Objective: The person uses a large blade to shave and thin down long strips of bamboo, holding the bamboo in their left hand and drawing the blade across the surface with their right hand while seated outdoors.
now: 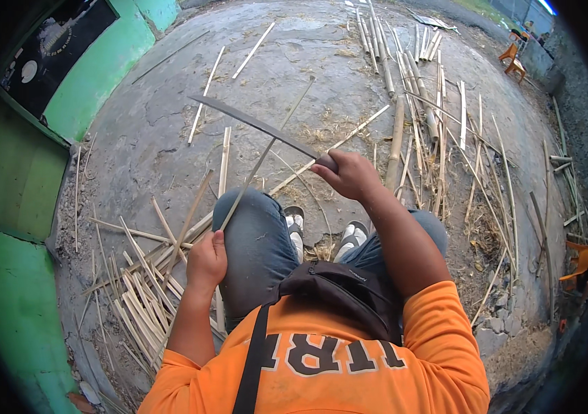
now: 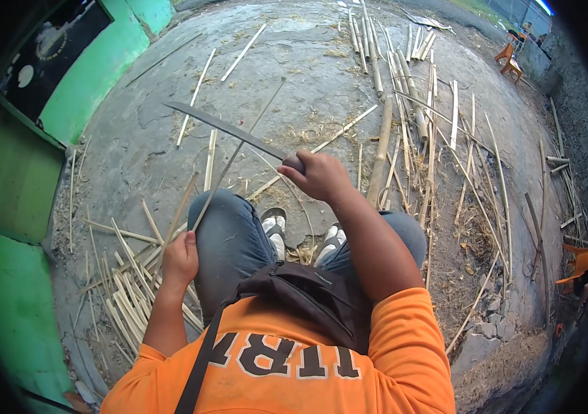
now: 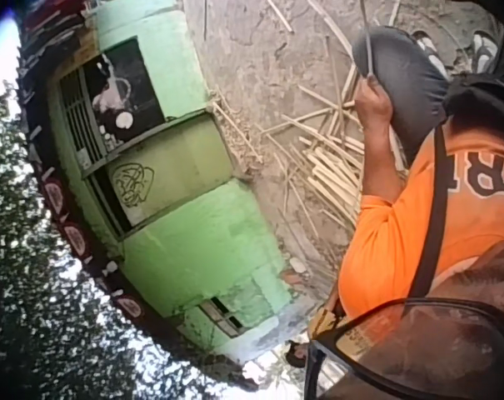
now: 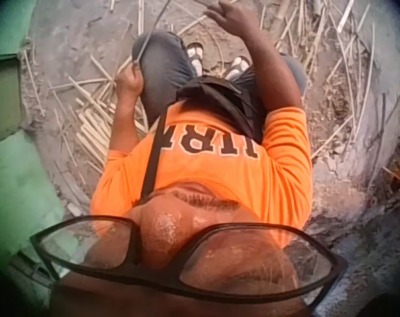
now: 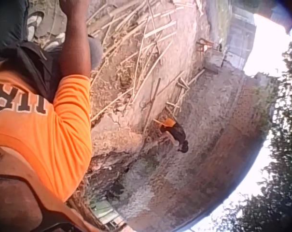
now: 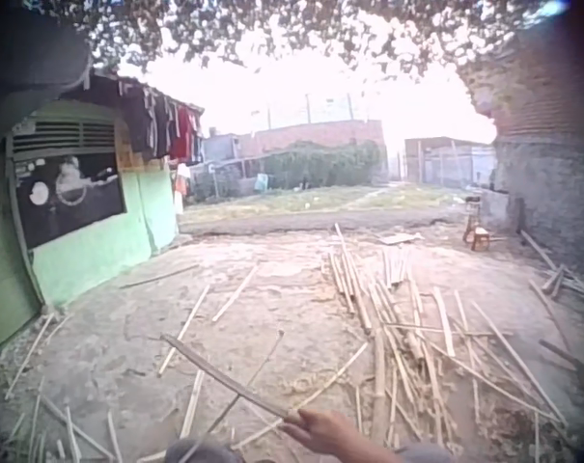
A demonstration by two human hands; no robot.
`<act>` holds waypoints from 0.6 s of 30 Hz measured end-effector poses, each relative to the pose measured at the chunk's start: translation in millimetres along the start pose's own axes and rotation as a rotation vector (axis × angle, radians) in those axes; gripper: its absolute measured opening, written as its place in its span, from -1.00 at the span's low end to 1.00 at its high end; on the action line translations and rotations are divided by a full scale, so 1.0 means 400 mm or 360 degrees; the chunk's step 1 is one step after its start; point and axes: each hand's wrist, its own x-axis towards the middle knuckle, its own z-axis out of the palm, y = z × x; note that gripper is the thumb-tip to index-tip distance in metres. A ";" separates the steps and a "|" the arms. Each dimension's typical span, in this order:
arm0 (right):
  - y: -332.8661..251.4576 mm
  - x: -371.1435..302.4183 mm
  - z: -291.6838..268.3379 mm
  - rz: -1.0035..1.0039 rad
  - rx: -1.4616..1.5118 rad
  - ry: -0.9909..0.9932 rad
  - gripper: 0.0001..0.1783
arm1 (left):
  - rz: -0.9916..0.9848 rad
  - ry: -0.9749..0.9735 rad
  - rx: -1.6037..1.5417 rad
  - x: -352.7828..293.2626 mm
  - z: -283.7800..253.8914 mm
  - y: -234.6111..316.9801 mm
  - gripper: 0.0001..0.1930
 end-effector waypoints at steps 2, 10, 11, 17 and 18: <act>0.002 0.007 -0.009 0.0140 0.0134 -0.0011 -0.31 | -0.0013 -0.0008 0.0048 -0.002 -0.006 0.001 -0.48; -0.057 -0.040 -0.028 -0.0194 -0.0051 -0.0288 -0.30 | 0.0017 -0.0018 0.0180 -0.007 -0.029 0.012 -0.48; -0.054 -0.039 -0.044 -0.0143 -0.0071 -0.0279 -0.30 | 0.0032 -0.0003 0.0154 -0.011 -0.034 0.013 -0.48; 0.000 -0.046 -0.035 0.0033 0.0046 -0.0142 -0.31 | 0.0042 -0.0019 0.0080 -0.031 -0.071 0.028 -0.49; -0.004 -0.049 -0.033 0.0006 0.0055 -0.0206 -0.33 | 0.0021 -0.0041 0.0066 -0.034 -0.074 0.031 -0.49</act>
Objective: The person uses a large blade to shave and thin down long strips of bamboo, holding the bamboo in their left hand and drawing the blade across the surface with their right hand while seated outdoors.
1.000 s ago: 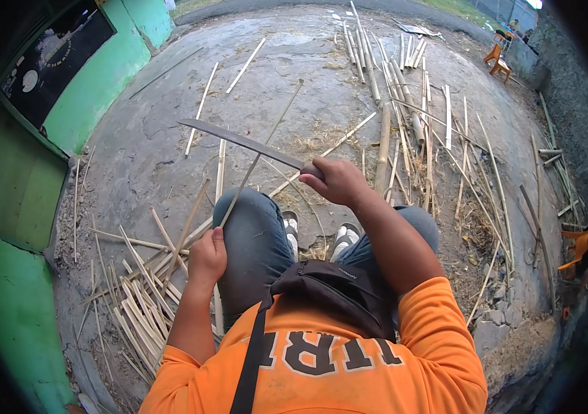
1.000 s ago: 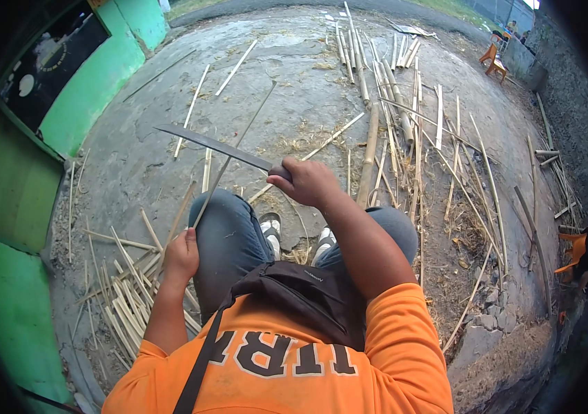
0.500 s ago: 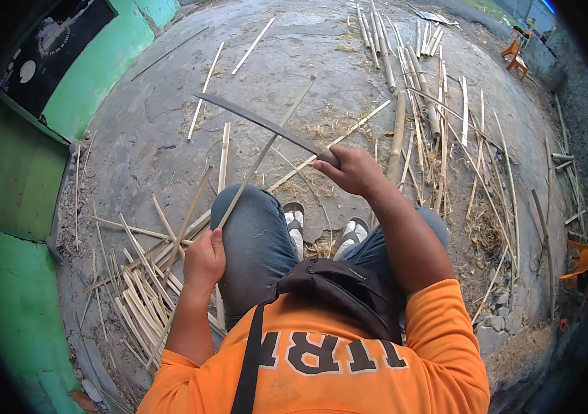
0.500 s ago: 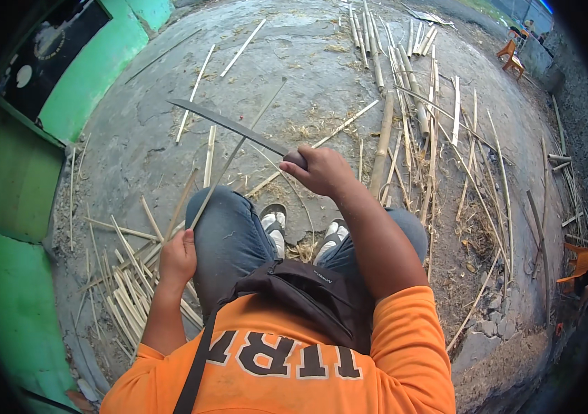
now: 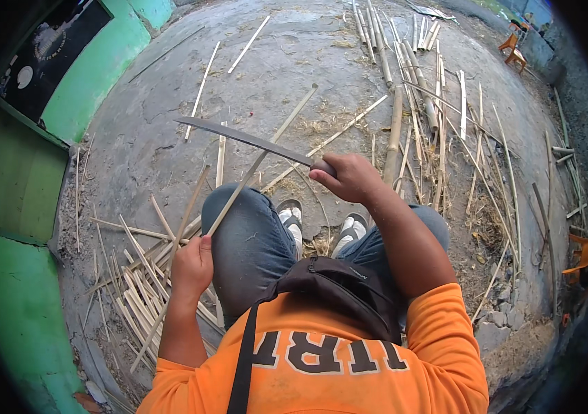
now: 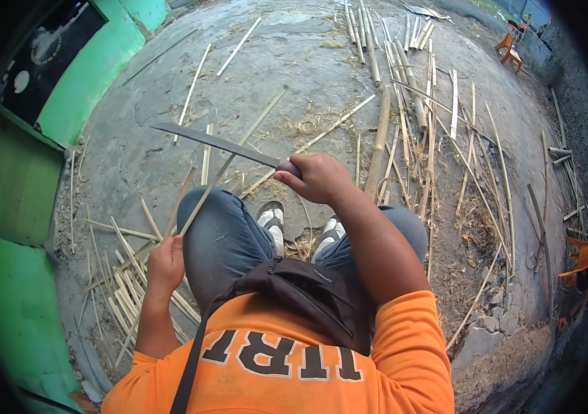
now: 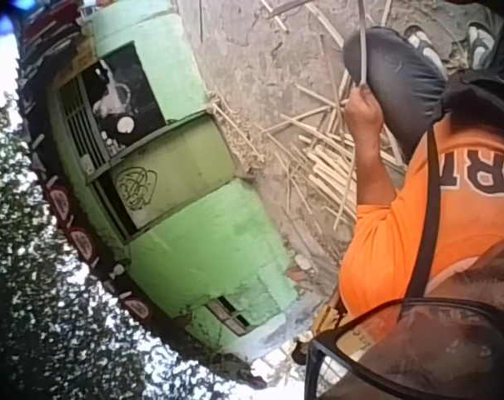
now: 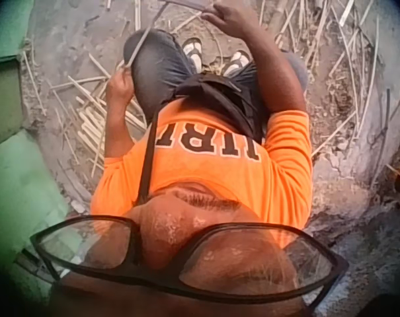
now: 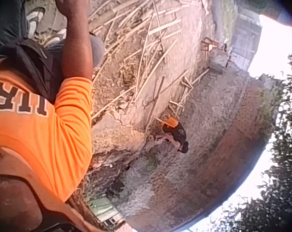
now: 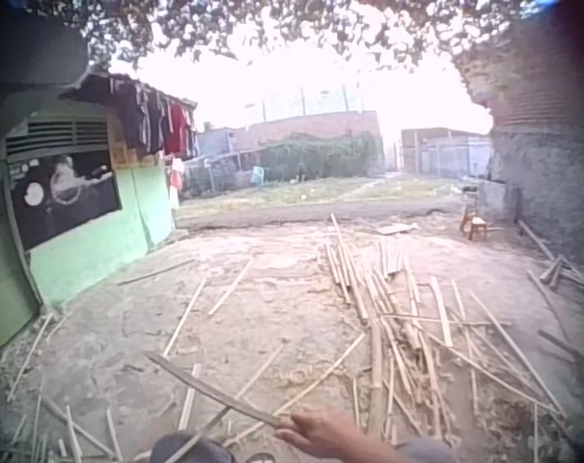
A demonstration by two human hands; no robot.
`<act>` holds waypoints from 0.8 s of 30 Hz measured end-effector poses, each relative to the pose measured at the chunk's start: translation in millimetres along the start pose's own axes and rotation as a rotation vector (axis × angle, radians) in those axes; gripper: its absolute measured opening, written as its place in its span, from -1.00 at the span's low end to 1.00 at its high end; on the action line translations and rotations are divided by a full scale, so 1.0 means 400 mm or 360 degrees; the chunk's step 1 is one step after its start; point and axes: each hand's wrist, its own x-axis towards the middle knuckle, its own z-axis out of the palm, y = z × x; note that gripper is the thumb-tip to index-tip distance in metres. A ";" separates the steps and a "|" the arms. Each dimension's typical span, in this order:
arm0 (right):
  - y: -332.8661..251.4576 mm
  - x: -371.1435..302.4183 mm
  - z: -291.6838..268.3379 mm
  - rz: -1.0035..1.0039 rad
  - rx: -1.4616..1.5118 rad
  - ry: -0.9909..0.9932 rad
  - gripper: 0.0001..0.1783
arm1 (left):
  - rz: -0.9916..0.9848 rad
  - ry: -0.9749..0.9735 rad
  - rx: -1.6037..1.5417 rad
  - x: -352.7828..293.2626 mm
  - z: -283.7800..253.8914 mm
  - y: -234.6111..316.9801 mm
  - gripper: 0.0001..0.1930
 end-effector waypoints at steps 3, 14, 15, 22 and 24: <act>-0.053 -0.013 -0.010 -0.0222 -0.0150 -0.0013 -0.34 | -0.0034 -0.0030 -0.0043 -0.037 0.001 -0.002 -0.49; -0.036 -0.002 0.040 -0.0218 -0.0196 0.0132 -0.37 | -0.0032 0.0020 -0.0046 -0.039 0.066 -0.045 -0.51; -0.039 -0.003 0.044 -0.0214 -0.0196 0.0132 -0.37 | -0.0035 0.0007 -0.0052 -0.038 0.066 -0.046 -0.51; -0.012 0.010 0.039 -0.0275 -0.0180 0.0149 -0.40 | -0.0002 0.0005 -0.0108 -0.028 0.077 -0.062 -0.49; 0.023 0.021 0.056 -0.0091 -0.0014 0.0319 -0.41 | -0.0019 -0.0019 -0.0086 -0.027 0.074 -0.047 -0.48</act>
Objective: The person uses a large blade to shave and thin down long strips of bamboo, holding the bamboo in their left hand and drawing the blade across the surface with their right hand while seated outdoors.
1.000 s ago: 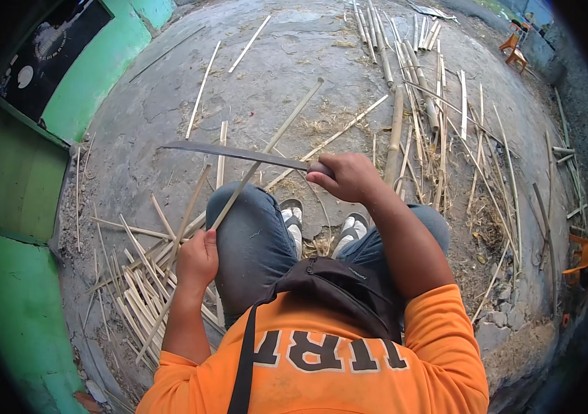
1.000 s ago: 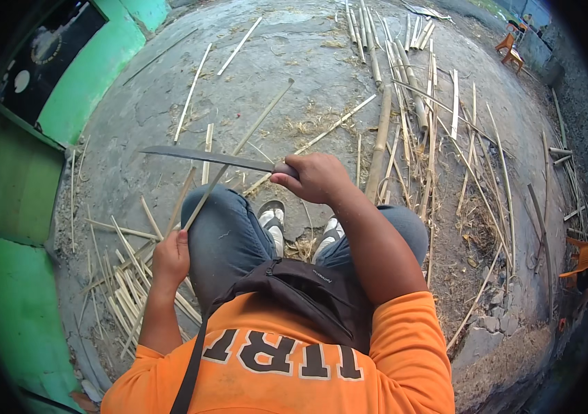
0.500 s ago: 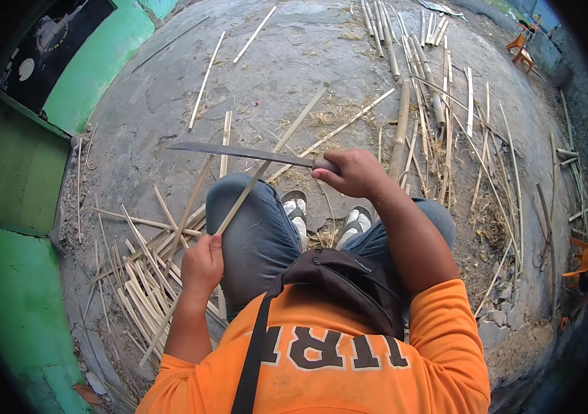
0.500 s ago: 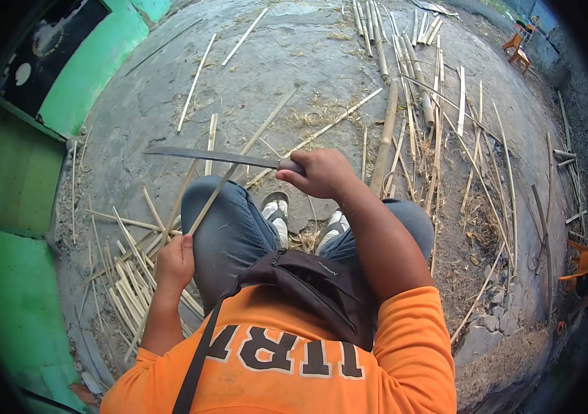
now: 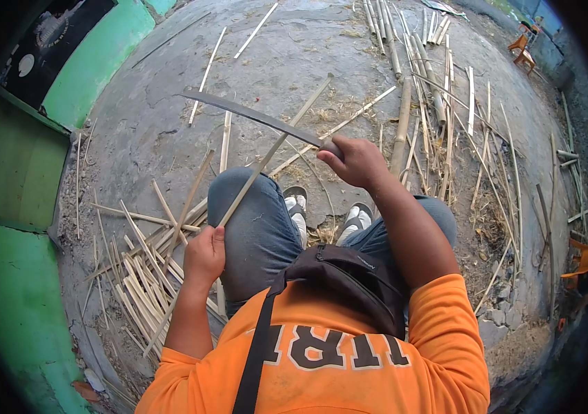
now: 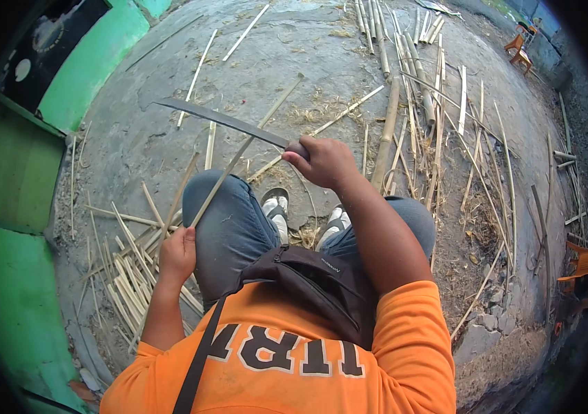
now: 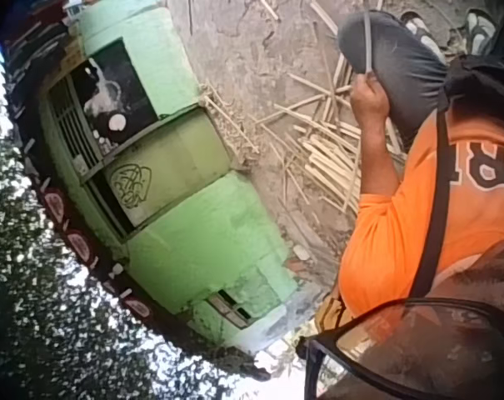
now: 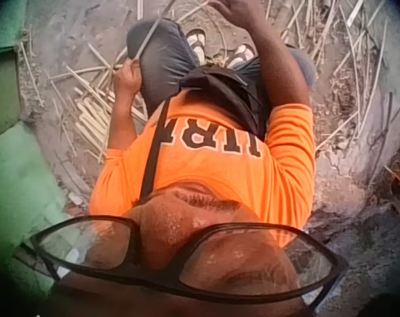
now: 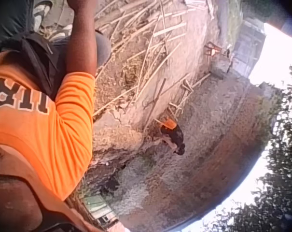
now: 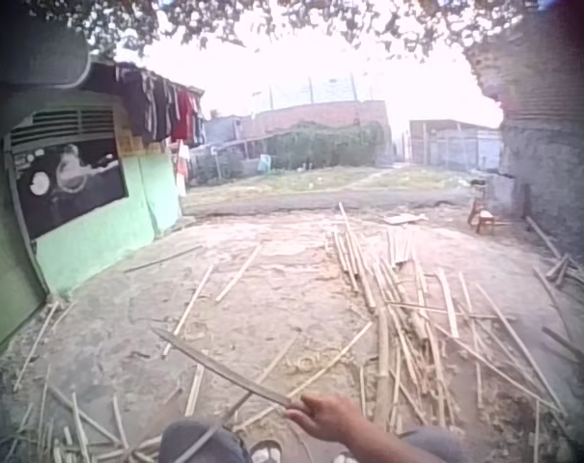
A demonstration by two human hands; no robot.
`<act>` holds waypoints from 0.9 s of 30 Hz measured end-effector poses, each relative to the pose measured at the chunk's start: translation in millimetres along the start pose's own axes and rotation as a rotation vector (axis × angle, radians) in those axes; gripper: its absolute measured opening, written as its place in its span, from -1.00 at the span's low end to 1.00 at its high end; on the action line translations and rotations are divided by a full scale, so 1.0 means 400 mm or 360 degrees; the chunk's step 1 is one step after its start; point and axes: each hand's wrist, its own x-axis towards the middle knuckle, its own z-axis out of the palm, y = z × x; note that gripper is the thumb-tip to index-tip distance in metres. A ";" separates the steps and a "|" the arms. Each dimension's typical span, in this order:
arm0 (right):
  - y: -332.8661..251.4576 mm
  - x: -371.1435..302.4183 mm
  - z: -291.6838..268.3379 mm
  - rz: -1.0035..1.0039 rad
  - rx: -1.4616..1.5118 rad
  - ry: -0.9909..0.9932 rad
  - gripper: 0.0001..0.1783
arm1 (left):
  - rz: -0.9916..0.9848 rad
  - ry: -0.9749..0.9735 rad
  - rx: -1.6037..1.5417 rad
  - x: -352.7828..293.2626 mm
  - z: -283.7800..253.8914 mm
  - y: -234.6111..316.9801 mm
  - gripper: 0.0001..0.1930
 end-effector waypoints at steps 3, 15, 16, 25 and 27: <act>-0.011 -0.001 0.005 0.0011 -0.0015 -0.0031 -0.43 | -0.0017 -0.0012 0.0015 -0.004 -0.001 -0.009 -0.48; -0.001 0.008 -0.011 -0.0029 -0.0115 -0.0127 -0.36 | 0.0058 0.0036 -0.0059 0.005 0.009 -0.007 -0.48; 0.000 0.014 -0.010 0.0061 -0.0061 -0.0086 -0.36 | 0.0054 0.0040 -0.0053 0.004 0.009 -0.009 -0.48; -0.081 -0.017 -0.032 -0.0197 -0.0112 -0.0181 -0.43 | 0.0003 0.0025 -0.0097 0.003 0.013 -0.026 -0.47; -0.071 -0.009 -0.033 -0.0287 -0.0183 -0.0172 -0.43 | 0.0006 0.0016 -0.0108 0.009 0.012 -0.025 -0.46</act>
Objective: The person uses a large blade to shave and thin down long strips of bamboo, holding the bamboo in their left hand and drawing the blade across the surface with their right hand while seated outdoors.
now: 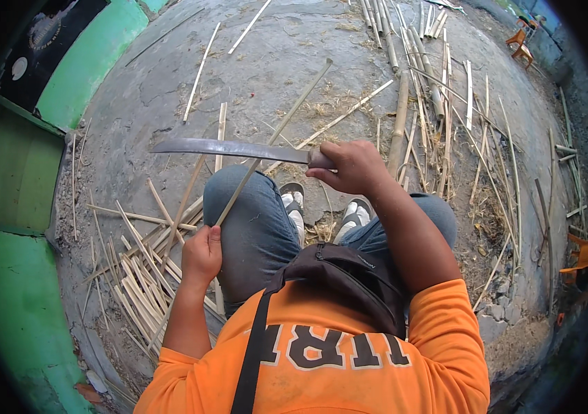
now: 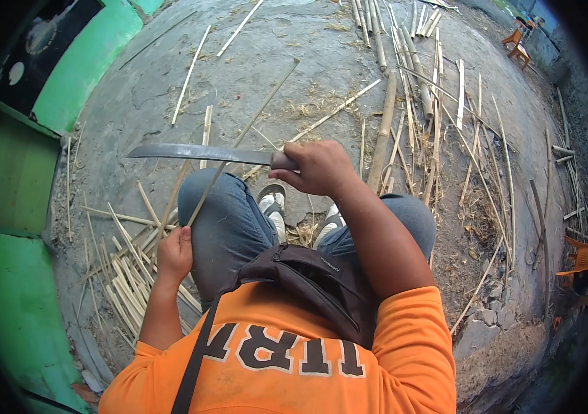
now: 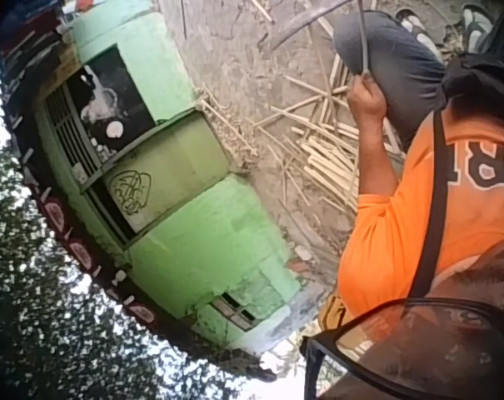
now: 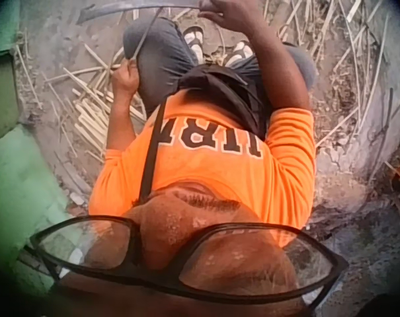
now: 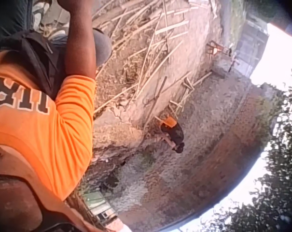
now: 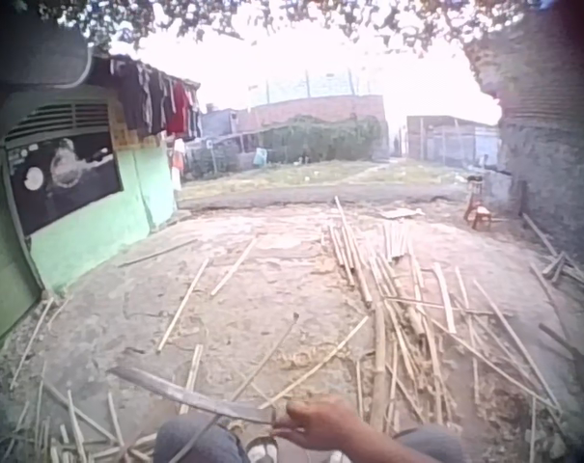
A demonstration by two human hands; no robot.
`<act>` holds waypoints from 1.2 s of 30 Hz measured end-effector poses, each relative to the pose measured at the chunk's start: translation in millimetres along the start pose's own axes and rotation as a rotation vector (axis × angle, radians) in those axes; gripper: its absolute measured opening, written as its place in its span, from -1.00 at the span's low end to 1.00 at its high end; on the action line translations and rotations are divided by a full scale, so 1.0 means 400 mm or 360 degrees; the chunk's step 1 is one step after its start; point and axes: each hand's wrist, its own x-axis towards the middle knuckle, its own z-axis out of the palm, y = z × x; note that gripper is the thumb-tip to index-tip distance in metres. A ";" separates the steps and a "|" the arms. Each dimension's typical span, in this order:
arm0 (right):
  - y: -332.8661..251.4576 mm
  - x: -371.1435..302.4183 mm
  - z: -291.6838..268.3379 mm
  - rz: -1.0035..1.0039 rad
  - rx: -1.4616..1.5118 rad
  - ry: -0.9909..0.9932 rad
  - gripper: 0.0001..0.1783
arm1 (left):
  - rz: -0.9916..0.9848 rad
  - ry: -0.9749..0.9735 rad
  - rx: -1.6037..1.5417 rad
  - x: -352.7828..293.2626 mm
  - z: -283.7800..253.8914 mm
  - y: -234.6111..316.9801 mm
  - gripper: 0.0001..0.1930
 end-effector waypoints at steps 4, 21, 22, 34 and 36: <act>0.062 0.013 0.022 0.0288 0.0100 0.0153 -0.44 | -0.0017 -0.0028 0.0012 -0.004 -0.002 0.002 -0.45; 0.105 0.017 0.026 0.0601 -0.0089 0.0214 -0.83 | 0.0010 -0.0035 0.0074 0.005 -0.006 0.022 -0.49; 0.108 0.016 0.026 0.0628 -0.0036 0.0202 -0.83 | -0.0008 -0.0054 0.0104 0.002 -0.010 0.024 -0.49; 0.057 -0.003 0.004 0.0234 -0.0100 -0.0001 -0.79 | 0.0070 -0.0041 0.0103 0.001 -0.007 0.008 -0.48; 0.123 0.000 0.026 0.0424 0.0034 0.0170 -0.81 | 0.0059 -0.0068 0.0096 0.000 -0.008 0.004 -0.48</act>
